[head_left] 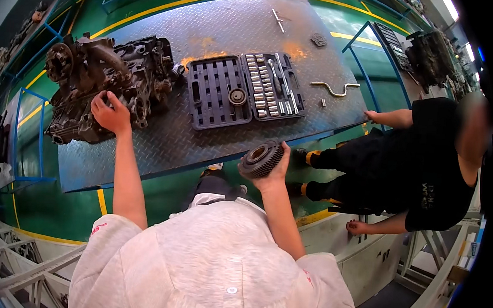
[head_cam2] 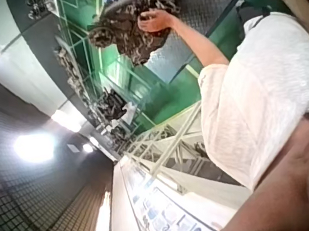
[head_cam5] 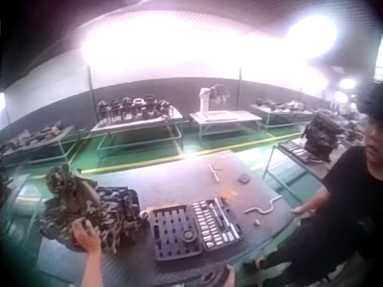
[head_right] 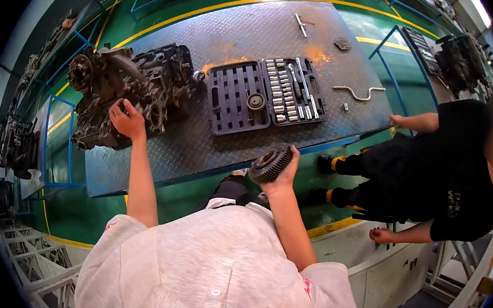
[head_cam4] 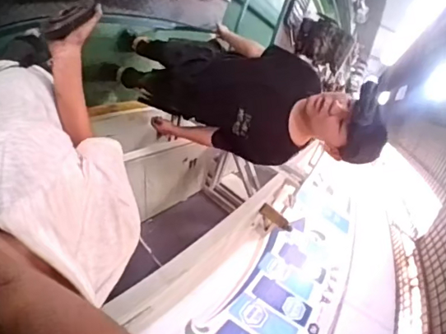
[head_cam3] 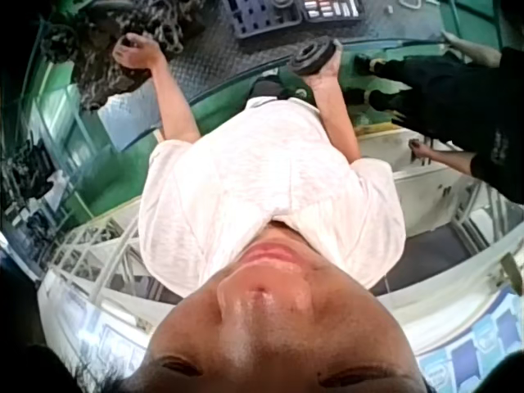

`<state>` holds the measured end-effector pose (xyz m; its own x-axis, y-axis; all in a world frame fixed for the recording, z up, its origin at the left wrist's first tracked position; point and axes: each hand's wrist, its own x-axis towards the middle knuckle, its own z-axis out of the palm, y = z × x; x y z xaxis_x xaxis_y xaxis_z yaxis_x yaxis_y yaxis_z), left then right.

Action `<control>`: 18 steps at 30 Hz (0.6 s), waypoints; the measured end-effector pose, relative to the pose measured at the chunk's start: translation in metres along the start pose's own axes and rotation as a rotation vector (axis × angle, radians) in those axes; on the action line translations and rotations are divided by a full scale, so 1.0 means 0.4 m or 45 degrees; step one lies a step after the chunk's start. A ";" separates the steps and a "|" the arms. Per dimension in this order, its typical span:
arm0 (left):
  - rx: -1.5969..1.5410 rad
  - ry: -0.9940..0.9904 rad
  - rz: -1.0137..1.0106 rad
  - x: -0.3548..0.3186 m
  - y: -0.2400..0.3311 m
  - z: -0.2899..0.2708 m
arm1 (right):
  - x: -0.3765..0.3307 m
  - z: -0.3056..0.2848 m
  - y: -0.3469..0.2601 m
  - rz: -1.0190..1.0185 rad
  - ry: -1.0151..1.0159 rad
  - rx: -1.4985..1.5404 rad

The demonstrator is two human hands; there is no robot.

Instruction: The person fits and removes gears on an engine assembly by hand, retrieves components from a shelf, closes a socket set case, and handles a set of hex keys.

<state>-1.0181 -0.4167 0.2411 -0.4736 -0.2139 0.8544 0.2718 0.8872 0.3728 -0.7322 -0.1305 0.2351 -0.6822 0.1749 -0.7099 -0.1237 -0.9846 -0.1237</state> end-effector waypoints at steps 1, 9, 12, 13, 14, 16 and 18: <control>-0.007 -0.003 -0.004 0.001 0.000 0.001 | 0.003 0.004 0.005 0.028 0.035 -0.032; -0.012 -0.039 0.011 -0.003 -0.006 0.008 | 0.044 0.035 0.022 -0.014 0.053 -0.159; -0.023 -0.056 0.001 0.013 0.010 0.002 | 0.092 0.030 0.025 0.008 0.008 -0.246; -0.036 -0.144 -0.094 0.021 0.023 -0.007 | 0.111 0.031 0.028 0.020 0.020 -0.295; -0.045 -0.089 -0.007 0.028 0.041 -0.021 | 0.130 0.036 0.031 0.022 0.036 -0.288; -0.129 0.144 0.180 0.055 0.083 -0.050 | 0.170 0.063 0.044 0.006 0.020 -0.443; -0.594 -0.153 0.124 0.009 0.170 -0.111 | 0.213 0.111 0.057 -0.022 -0.097 -0.413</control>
<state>-0.9642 -0.3753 0.2853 -0.5131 -0.0662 0.8558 0.6531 0.6169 0.4393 -0.8252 -0.1380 0.2027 -0.7357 0.1790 -0.6533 0.0922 -0.9290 -0.3583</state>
